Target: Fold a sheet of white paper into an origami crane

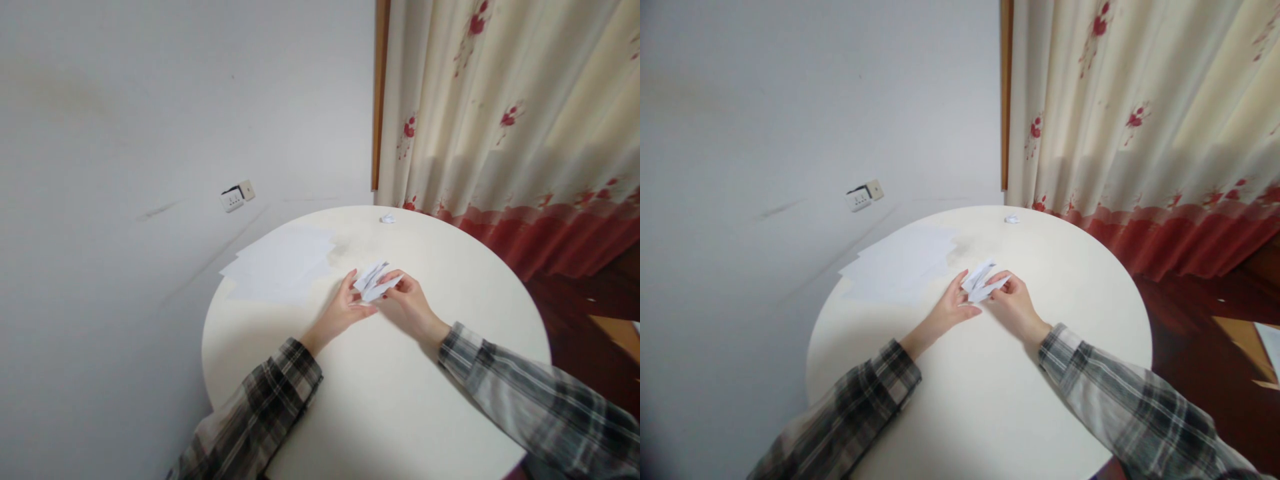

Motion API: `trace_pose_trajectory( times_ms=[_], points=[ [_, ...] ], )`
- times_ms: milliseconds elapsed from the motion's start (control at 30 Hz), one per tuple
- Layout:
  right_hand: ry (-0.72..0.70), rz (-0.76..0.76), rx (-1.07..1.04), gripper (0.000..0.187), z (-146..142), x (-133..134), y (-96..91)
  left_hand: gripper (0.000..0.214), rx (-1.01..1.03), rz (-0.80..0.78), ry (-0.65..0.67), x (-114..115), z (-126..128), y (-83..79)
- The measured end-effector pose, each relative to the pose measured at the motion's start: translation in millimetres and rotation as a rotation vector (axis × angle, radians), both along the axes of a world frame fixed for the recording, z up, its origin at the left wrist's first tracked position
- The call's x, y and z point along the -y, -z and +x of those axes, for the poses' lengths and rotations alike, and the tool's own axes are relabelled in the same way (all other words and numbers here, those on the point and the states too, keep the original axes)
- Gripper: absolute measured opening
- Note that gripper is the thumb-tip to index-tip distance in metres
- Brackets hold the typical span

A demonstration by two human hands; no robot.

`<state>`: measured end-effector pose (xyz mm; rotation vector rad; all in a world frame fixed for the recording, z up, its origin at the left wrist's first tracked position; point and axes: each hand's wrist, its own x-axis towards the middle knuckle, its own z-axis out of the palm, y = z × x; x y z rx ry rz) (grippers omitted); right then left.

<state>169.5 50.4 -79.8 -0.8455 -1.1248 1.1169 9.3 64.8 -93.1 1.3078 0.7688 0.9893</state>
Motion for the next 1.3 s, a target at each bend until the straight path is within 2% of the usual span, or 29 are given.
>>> trace_pose_trajectory(
  times_ms=[67, 200, 333, 467, 633, 733, 800, 900, 967, 1067, 1200, 1300],
  points=[
    [0.010, 0.032, 0.050, 0.012, -2, 2, 0.8, 0.090, -0.002, 0.029, 0.032, 2, 4, 2.0],
    [0.086, 0.087, 0.256, 0.008, -3, 5, 0.4, 0.065, -0.013, 0.053, -0.011, 3, 7, 2.0],
    [0.165, 0.149, 0.413, 0.004, 0, 7, -1.9, 0.057, -0.024, 0.025, -0.044, 4, 9, -1.9],
    [0.151, 0.166, 0.421, 0.008, 0, 8, -4.3, 0.055, 0.025, -0.016, -0.046, 6, 11, -7.4],
    [-0.001, 0.121, 0.272, 0.024, 0, 6, -5.1, 0.046, 0.020, -0.030, -0.074, 6, 7, -10.1],
    [-0.001, 0.009, 0.098, 0.035, 3, 1, -2.8, 0.047, 0.014, 0.013, -0.126, 0, 4, -5.0],
    [-0.071, -0.152, 0.020, 0.047, 7, -3, -0.7, 0.048, 0.011, 0.085, -0.163, -4, 1, 0.8],
    [-0.392, -0.435, -0.064, 0.063, 14, -7, 1.2, 0.047, -0.011, 0.232, -0.181, -7, -3, 8.2],
    [-0.567, -0.561, -0.135, 0.058, 18, -7, 1.0, 0.046, -0.050, 0.309, -0.164, -5, -6, 9.5],
    [-0.706, -0.672, -0.233, 0.043, 21, -5, -0.9, 0.047, -0.115, 0.391, -0.149, 1, -9, 5.5],
    [-0.790, -0.762, -0.315, 0.044, 23, -2, -1.8, 0.048, -0.224, 0.501, -0.149, 8, -12, -2.1],
    [-0.817, -0.788, -0.333, 0.037, 23, -2, 0.2, 0.050, -0.266, 0.544, -0.145, 10, -13, -4.2]
  ],
)
